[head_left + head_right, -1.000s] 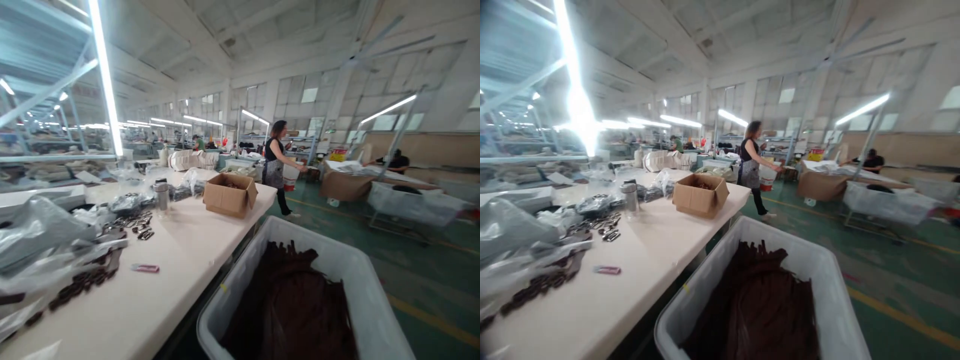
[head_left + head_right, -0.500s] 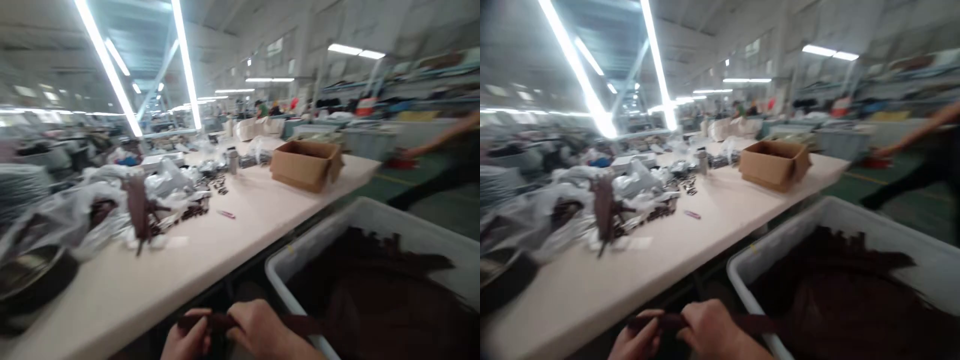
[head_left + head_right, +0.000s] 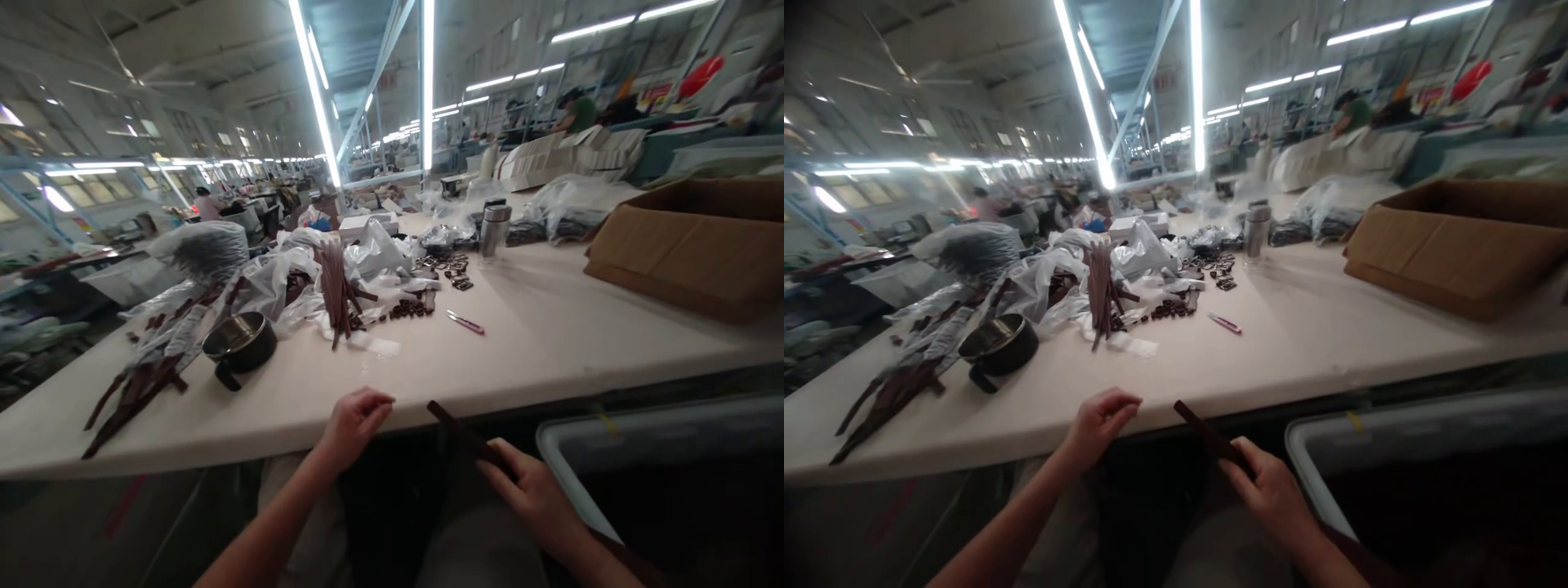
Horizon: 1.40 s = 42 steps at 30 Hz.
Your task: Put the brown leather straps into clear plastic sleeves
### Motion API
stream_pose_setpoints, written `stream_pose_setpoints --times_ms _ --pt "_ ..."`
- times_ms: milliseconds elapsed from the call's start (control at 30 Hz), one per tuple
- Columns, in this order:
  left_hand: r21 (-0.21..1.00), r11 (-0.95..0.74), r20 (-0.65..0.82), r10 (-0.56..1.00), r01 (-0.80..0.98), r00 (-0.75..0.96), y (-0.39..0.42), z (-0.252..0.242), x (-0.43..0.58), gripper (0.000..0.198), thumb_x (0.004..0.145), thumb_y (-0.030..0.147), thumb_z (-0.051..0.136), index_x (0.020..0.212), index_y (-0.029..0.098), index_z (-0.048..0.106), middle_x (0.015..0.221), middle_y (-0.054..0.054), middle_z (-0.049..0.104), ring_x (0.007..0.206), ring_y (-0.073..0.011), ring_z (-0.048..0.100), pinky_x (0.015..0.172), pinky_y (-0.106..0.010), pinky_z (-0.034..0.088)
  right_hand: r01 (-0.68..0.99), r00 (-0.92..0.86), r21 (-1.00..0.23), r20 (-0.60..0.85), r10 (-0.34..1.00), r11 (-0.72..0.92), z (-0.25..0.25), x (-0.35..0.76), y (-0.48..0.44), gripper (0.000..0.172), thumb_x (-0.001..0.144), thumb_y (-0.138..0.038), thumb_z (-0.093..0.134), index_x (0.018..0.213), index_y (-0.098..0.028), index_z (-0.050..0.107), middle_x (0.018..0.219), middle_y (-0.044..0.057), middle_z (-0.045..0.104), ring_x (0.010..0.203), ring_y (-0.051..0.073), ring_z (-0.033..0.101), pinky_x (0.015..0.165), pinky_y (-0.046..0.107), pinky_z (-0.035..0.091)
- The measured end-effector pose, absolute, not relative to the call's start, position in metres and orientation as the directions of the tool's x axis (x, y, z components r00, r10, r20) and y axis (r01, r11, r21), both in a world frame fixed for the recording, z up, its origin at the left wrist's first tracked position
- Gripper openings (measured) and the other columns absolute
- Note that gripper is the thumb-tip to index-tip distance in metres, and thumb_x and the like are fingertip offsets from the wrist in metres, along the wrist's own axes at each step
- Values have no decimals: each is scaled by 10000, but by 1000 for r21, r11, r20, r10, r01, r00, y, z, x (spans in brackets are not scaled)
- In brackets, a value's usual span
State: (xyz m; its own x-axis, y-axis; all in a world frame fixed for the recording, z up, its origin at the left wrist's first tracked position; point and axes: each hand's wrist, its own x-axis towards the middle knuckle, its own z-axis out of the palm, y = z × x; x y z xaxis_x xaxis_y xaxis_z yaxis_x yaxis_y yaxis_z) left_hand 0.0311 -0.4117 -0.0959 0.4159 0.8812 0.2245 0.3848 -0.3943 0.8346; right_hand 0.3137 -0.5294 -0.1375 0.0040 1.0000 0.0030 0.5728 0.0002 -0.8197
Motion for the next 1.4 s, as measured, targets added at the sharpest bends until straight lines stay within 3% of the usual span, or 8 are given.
stream_pose_setpoints --times_ms 67,167,267,433,600,833,1200,1400 --pt "605 -584 364 808 542 464 -389 -91 26 234 911 325 582 1033 200 738 1049 -96 733 954 -233 686 879 -371 548 566 4 -824 -13 1000 -12 -141 314 -528 350 917 -526 466 862 -212 613 727 -3 641 707 203 613 637 271 454" --pt "303 -671 387 736 677 556 -371 -97 24 353 893 373 637 1173 166 694 1255 -155 672 1207 -313 593 1051 -484 466 562 5 -826 -42 999 -38 -148 316 -527 350 918 -531 475 884 -212 613 740 -4 640 718 206 612 654 280 453" --pt "162 -695 330 707 701 625 -377 -109 24 555 819 483 712 1254 142 652 1323 -182 631 1292 -372 520 1088 -547 424 552 -3 -832 -72 997 -59 -151 318 -527 346 926 -523 475 930 -210 623 777 2 653 746 212 617 684 290 455" --pt "244 -792 341 610 559 716 -398 -111 22 479 815 457 730 1226 214 680 1273 -132 672 1265 -337 555 1066 -521 451 513 -4 -855 -84 996 -70 -149 317 -526 325 912 -500 509 963 -217 660 818 16 682 778 226 632 706 294 480" --pt "426 -720 389 692 547 608 -359 -89 37 198 903 325 647 1035 214 745 1012 -76 751 963 -222 698 881 -352 551 464 25 -882 -80 996 -82 -146 316 -523 311 873 -495 558 942 -226 695 795 18 693 754 232 637 688 295 504" --pt "280 -621 271 782 732 561 -277 -85 75 171 833 222 708 987 195 777 1040 -92 734 925 -228 686 867 -326 519 458 31 -885 -76 997 -82 -148 320 -524 322 884 -502 545 929 -220 695 787 17 686 755 229 634 687 288 503" --pt "330 -623 307 781 709 543 -266 -89 73 61 802 172 716 795 181 775 865 -60 730 761 -178 661 765 -278 501 376 66 -918 -112 991 -129 -156 327 -519 397 874 -578 539 928 -201 649 684 -8 584 646 182 565 565 267 440" --pt "376 -682 486 722 628 492 -301 -73 53 115 887 197 636 862 196 748 1004 -78 729 919 -191 677 872 -320 521 51 113 -969 -235 966 -241 -145 325 -524 437 797 -623 645 882 -196 600 629 -46 504 487 94 416 457 225 324"
